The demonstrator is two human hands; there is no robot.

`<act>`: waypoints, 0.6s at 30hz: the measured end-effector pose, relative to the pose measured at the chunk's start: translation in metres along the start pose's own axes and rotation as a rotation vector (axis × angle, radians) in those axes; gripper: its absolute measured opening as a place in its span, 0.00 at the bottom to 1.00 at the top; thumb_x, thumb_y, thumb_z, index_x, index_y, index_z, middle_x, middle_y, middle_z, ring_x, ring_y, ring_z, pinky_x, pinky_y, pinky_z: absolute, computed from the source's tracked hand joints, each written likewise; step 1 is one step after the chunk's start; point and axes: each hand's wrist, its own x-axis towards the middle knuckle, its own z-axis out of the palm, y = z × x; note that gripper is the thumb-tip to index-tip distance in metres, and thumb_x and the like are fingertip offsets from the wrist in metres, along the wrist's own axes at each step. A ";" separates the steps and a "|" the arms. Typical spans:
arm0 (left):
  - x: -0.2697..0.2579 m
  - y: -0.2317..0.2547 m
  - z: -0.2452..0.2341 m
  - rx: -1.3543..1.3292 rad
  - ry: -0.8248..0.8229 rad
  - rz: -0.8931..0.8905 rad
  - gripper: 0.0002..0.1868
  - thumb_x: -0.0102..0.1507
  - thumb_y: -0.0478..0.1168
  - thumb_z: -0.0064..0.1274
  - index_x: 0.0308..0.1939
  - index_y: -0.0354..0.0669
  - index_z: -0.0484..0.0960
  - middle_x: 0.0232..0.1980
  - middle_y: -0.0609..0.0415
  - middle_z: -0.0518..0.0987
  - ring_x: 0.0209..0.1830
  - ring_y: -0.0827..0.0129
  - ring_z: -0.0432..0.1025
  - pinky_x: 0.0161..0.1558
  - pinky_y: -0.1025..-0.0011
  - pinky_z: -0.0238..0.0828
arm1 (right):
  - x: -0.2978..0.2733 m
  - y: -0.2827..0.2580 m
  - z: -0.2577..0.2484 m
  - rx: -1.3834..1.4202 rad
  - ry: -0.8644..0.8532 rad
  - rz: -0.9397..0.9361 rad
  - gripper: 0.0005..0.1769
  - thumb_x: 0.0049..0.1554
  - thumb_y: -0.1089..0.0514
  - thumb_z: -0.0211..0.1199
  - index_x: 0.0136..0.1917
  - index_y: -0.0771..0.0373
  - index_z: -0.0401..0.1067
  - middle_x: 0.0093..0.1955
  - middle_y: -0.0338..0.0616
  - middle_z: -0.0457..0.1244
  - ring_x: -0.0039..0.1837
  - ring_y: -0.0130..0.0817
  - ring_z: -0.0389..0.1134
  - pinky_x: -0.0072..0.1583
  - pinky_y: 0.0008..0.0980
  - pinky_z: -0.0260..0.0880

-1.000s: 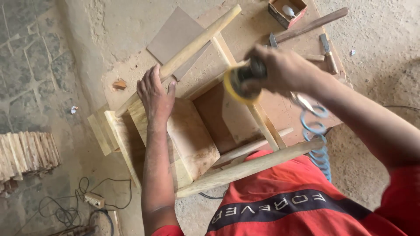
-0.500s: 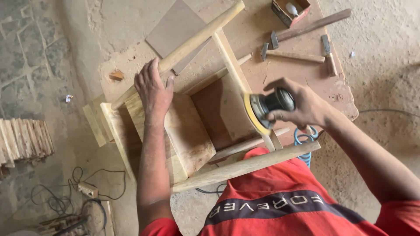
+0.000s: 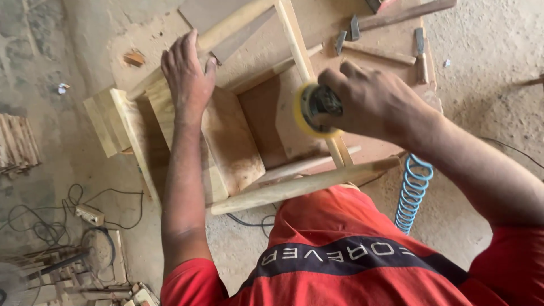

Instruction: The person uses a handheld power sander to smooth the surfaces of a wooden chair frame. They systematically sand the legs and crossbars, repositioning the chair to access different sides and angles.

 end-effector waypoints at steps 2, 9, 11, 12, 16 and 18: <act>0.002 -0.003 0.002 0.016 0.025 0.014 0.43 0.67 0.48 0.67 0.79 0.47 0.58 0.76 0.45 0.67 0.77 0.52 0.60 0.77 0.38 0.43 | 0.003 -0.006 0.001 -0.062 0.020 -0.040 0.30 0.58 0.44 0.72 0.59 0.69 0.66 0.45 0.55 0.65 0.36 0.44 0.72 0.31 0.39 0.76; 0.002 -0.010 0.013 0.002 0.051 0.027 0.43 0.68 0.49 0.68 0.79 0.46 0.57 0.77 0.44 0.66 0.78 0.51 0.59 0.77 0.37 0.40 | -0.028 -0.036 0.001 -0.077 0.050 -0.102 0.30 0.52 0.45 0.72 0.57 0.67 0.67 0.41 0.51 0.63 0.33 0.44 0.70 0.30 0.41 0.74; 0.000 -0.010 0.013 -0.005 0.072 0.044 0.44 0.68 0.49 0.68 0.79 0.47 0.56 0.77 0.43 0.66 0.78 0.50 0.58 0.77 0.37 0.39 | -0.035 -0.045 0.001 -0.130 0.047 -0.092 0.32 0.50 0.44 0.73 0.57 0.67 0.67 0.40 0.52 0.63 0.33 0.44 0.70 0.30 0.41 0.75; -0.004 -0.012 0.017 -0.008 0.073 0.038 0.44 0.68 0.49 0.68 0.79 0.47 0.56 0.77 0.43 0.66 0.78 0.50 0.58 0.77 0.37 0.39 | -0.036 -0.049 0.003 -0.133 0.042 -0.095 0.32 0.50 0.44 0.73 0.57 0.67 0.67 0.40 0.52 0.63 0.33 0.44 0.70 0.30 0.41 0.75; 0.002 -0.015 0.019 -0.034 0.057 0.020 0.45 0.66 0.50 0.67 0.79 0.48 0.55 0.78 0.44 0.65 0.79 0.49 0.57 0.77 0.37 0.37 | -0.033 -0.061 -0.001 -0.242 -0.064 0.019 0.32 0.54 0.43 0.71 0.59 0.69 0.66 0.43 0.56 0.66 0.35 0.44 0.73 0.30 0.37 0.77; 0.004 -0.009 0.012 -0.052 0.058 0.018 0.46 0.66 0.50 0.68 0.79 0.48 0.54 0.78 0.44 0.64 0.79 0.49 0.57 0.77 0.37 0.37 | -0.032 -0.060 -0.005 -0.271 -0.108 0.056 0.31 0.56 0.44 0.70 0.60 0.69 0.66 0.44 0.56 0.67 0.36 0.43 0.74 0.31 0.35 0.78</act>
